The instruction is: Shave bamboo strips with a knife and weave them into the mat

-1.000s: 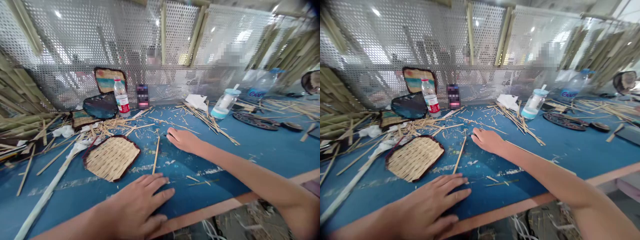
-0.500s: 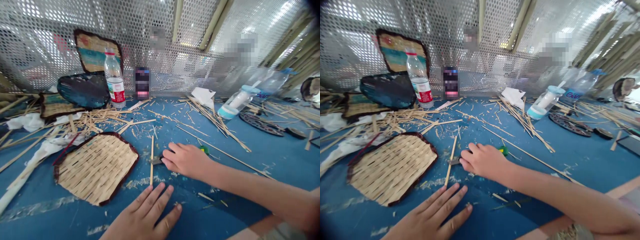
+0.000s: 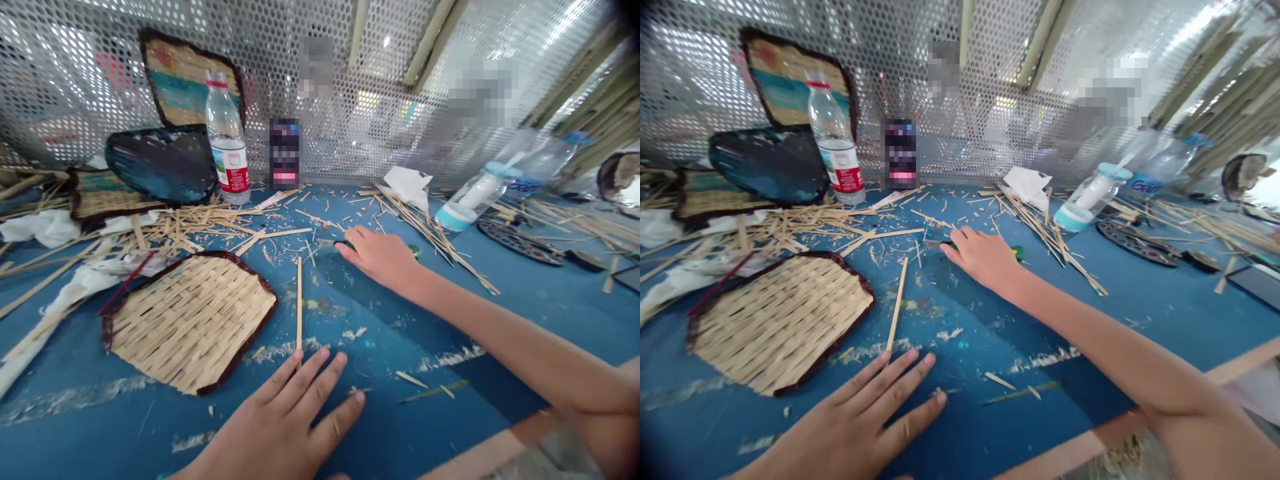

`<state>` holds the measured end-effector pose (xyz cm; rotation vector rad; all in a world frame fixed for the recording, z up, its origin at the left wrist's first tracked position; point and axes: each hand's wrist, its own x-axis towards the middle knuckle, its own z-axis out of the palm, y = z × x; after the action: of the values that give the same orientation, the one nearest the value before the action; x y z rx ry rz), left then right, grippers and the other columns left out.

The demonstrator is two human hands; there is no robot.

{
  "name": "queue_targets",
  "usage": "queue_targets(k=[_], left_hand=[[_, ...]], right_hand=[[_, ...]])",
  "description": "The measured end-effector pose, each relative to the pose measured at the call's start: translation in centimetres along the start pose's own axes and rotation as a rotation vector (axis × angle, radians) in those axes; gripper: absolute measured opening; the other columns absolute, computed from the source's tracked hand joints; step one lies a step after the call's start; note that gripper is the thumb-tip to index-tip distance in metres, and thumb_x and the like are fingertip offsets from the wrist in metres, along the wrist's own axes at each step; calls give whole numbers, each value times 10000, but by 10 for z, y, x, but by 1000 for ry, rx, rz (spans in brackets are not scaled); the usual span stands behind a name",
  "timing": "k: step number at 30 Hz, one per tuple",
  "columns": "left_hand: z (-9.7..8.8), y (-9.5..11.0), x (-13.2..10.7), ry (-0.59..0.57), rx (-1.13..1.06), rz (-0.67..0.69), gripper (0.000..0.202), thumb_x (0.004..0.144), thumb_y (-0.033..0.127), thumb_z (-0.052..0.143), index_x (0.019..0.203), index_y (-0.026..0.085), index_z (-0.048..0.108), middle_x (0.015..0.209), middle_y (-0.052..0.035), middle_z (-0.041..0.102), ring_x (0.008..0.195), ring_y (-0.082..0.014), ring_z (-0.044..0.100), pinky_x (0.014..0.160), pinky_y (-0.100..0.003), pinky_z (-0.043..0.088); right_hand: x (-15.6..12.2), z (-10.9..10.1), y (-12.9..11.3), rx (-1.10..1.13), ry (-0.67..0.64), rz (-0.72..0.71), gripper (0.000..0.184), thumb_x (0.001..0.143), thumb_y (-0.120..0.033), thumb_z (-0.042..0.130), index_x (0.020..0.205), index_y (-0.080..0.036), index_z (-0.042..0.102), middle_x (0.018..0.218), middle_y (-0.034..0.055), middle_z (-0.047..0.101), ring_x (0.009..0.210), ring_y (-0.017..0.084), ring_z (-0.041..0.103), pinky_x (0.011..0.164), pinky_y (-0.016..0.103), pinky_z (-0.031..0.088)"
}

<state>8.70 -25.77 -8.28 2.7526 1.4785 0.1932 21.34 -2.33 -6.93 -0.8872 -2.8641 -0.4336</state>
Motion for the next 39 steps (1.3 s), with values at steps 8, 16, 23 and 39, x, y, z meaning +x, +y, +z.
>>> queue_targets(k=[8,16,23,39], left_hand=[[-7,-2,6,-13,110,65,514,963,481,429,1406,224,480,1380,-163,480,1218,-347,547,845,-429,574],[0,-2,5,-40,75,81,546,943,464,487,1424,207,454,1395,-192,445,1237,-372,512,879,-477,566],[-4,-4,6,-55,19,45,515,959,463,442,1401,202,486,1390,-197,446,1239,-377,509,881,-487,564],[-28,-7,15,-48,-3,-470,386,985,328,304,1165,169,607,1242,-161,623,1178,-345,559,958,-544,456]], right_hand=[[-20,-15,-32,112,-58,-266,364,1004,-400,288,886,-237,590,834,-8,670,695,155,624,537,308,202],[-19,-14,-34,67,-61,-255,368,999,-390,283,869,-237,592,777,-7,680,646,163,623,527,317,142],[-26,-13,-42,40,-8,-212,389,1007,-377,268,880,-229,604,788,13,689,672,172,629,544,318,183],[1,-22,14,129,116,112,493,1012,-489,190,1015,-197,587,850,74,708,720,207,640,573,288,287]])
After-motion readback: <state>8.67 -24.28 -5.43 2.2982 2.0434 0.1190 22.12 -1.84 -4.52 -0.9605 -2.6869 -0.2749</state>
